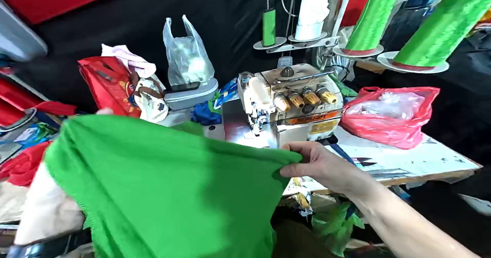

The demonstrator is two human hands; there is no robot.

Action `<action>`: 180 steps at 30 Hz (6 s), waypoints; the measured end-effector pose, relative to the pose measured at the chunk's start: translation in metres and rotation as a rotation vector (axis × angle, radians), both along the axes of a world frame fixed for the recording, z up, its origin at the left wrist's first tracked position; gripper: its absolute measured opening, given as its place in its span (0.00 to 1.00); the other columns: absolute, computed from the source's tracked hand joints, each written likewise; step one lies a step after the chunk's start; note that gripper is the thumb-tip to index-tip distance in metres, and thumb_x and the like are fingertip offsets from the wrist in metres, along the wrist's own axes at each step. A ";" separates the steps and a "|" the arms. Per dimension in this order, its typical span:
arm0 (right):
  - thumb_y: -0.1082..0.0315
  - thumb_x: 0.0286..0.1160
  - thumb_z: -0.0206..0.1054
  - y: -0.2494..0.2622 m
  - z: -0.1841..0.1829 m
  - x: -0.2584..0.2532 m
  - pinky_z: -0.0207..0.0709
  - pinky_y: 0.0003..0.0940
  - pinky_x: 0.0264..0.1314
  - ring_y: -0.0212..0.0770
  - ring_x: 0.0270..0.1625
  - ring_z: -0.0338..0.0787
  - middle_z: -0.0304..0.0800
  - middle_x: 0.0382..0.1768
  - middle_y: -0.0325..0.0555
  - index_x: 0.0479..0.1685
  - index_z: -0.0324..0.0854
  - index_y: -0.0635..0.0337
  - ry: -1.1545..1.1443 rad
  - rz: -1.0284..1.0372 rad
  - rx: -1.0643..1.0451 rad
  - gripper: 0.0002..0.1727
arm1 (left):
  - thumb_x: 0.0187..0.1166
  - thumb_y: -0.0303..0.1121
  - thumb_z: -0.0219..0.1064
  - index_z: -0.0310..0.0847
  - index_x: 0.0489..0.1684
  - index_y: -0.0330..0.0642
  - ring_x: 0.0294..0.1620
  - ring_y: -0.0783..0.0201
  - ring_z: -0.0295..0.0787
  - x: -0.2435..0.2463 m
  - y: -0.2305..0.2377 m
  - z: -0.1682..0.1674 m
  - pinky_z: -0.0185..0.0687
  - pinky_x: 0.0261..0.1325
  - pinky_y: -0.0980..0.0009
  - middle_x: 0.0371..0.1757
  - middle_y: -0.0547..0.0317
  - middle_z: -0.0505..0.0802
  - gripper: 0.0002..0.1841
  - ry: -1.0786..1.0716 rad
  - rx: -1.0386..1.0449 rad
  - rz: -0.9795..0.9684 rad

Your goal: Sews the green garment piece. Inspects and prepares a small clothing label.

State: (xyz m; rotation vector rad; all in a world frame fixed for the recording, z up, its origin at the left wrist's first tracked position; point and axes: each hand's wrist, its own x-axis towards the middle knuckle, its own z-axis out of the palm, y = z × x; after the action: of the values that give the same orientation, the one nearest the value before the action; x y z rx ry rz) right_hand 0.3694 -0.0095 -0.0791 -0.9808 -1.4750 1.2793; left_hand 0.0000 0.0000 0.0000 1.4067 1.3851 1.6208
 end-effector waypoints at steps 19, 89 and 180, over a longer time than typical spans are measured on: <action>0.66 0.70 0.77 -0.003 -0.055 -0.038 0.88 0.22 0.47 0.28 0.44 0.93 0.92 0.41 0.34 0.58 0.80 0.48 0.203 -0.325 0.129 0.18 | 0.80 0.48 0.67 0.91 0.33 0.48 0.35 0.81 0.84 0.146 0.058 -0.067 0.81 0.42 0.83 0.30 0.72 0.88 0.15 0.737 0.290 -0.755; 0.64 0.91 0.57 0.001 -0.083 -0.061 0.87 0.22 0.53 0.26 0.46 0.94 0.95 0.47 0.47 0.69 0.70 0.66 0.028 -0.384 0.451 0.18 | 0.83 0.33 0.64 0.85 0.45 0.48 0.26 0.81 0.79 0.141 0.078 -0.050 0.75 0.29 0.87 0.29 0.74 0.86 0.04 0.498 0.219 -0.752; 0.77 0.69 0.72 -0.013 -0.093 -0.053 0.90 0.23 0.46 0.27 0.43 0.94 0.93 0.43 0.38 0.54 0.73 0.63 0.060 -0.470 0.119 0.16 | 0.89 0.61 0.45 0.56 0.92 0.50 0.89 0.53 0.63 0.122 0.118 -0.109 0.60 0.86 0.43 0.90 0.52 0.68 0.37 0.509 -0.256 -0.526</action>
State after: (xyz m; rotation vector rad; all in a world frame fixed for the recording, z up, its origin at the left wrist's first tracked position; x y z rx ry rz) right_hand 0.3161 -0.0226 -0.1723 -1.1162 -1.1685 0.8635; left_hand 0.1225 0.1180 -0.1090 1.8959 1.2700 0.7542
